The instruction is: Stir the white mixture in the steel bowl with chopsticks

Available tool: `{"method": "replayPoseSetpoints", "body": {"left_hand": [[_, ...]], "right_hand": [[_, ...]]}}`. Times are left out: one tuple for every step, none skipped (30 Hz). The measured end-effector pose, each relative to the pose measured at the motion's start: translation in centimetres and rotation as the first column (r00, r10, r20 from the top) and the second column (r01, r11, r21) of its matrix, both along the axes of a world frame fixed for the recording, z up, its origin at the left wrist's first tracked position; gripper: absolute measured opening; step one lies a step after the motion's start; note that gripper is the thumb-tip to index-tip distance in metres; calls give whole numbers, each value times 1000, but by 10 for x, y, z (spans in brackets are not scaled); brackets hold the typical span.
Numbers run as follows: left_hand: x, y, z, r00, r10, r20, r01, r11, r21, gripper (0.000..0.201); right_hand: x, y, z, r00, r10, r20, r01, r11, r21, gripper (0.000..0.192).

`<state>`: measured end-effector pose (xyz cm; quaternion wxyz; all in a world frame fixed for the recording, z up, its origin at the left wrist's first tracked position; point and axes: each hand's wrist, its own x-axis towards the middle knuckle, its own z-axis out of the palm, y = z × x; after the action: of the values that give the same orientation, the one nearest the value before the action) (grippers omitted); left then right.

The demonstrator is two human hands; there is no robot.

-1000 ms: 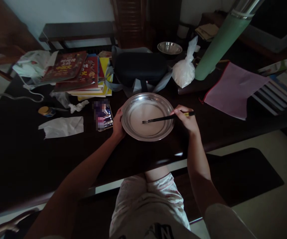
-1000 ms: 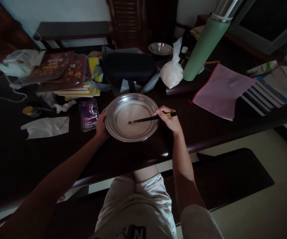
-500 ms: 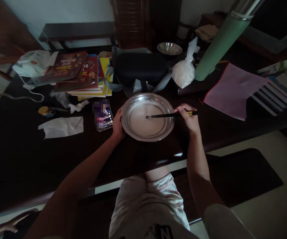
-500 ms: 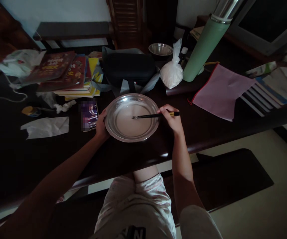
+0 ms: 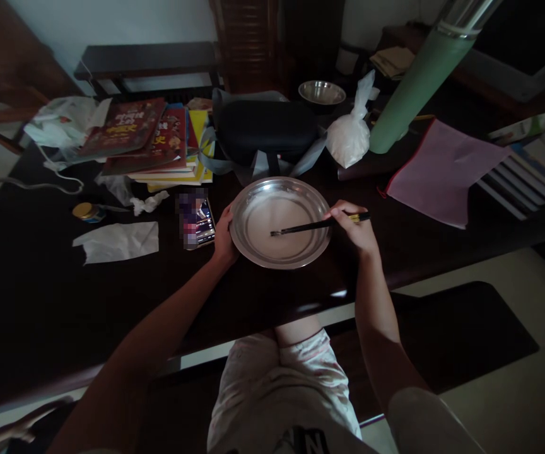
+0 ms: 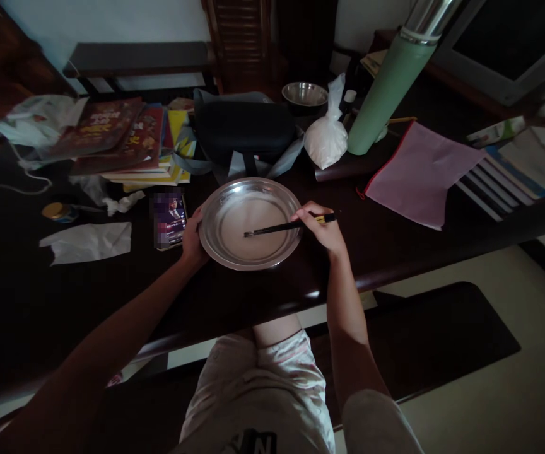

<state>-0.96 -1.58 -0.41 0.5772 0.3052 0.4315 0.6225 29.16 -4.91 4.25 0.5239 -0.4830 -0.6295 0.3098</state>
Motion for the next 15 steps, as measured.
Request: {"method": "replayPoseSetpoints", "body": {"left_hand": [[0,0,0,1000,-4,1,4,1000,-2,26],[0,0,1,1000,-7,2,7,1000,-3,25],[0,0,1,1000,-7,4,7,1000,-5,25],[0,0,0,1000,-4,6,4,1000,-5,25],[0,1,-1,1000,1,10,-1,1000,-5,25],[0,1,-2,1000,7,12,-7,1000,-4,26],[0,1,-3,1000,11,13,-11,1000,-1,26],[-1,2,-3,1000,13,11,-13,1000,2,27],[-1,2,-4,1000,10,7,-10,1000,8,27],[-1,2,-4,1000,4,2,-4,1000,14,27],[-1,2,-4,1000,-3,-3,3,1000,17,27],[-2,2,-4,1000,-8,-7,8,1000,18,27],[-2,2,-3,1000,-10,-10,11,1000,15,26],[-1,1,-3,1000,-11,-10,11,1000,10,25],[-1,1,-2,1000,-9,-6,9,1000,5,24]], "right_hand": [[0,0,0,1000,18,19,-18,1000,5,46],[0,1,0,1000,12,25,-13,1000,14,46],[0,1,0,1000,-14,15,14,1000,23,46],[0,1,0,999,-51,-10,51,998,27,46],[0,1,0,996,-84,-39,85,996,21,46],[0,1,0,993,-104,-63,104,994,9,47],[0,0,0,992,-104,-74,104,995,-6,48],[-1,0,1,994,-85,-69,84,996,-16,48],[-1,0,1,997,-54,-49,54,998,-18,48],[-2,0,1,999,-23,-22,23,1000,-14,49],[-2,1,1,1000,-5,2,5,1000,-4,49],[-2,1,1,1000,-6,12,6,1000,9,48],[-2,1,1,1000,-27,6,27,999,22,48],[-1,1,1,998,-61,-17,61,998,29,47],[0,1,1,994,-95,-47,96,995,28,47]]}}
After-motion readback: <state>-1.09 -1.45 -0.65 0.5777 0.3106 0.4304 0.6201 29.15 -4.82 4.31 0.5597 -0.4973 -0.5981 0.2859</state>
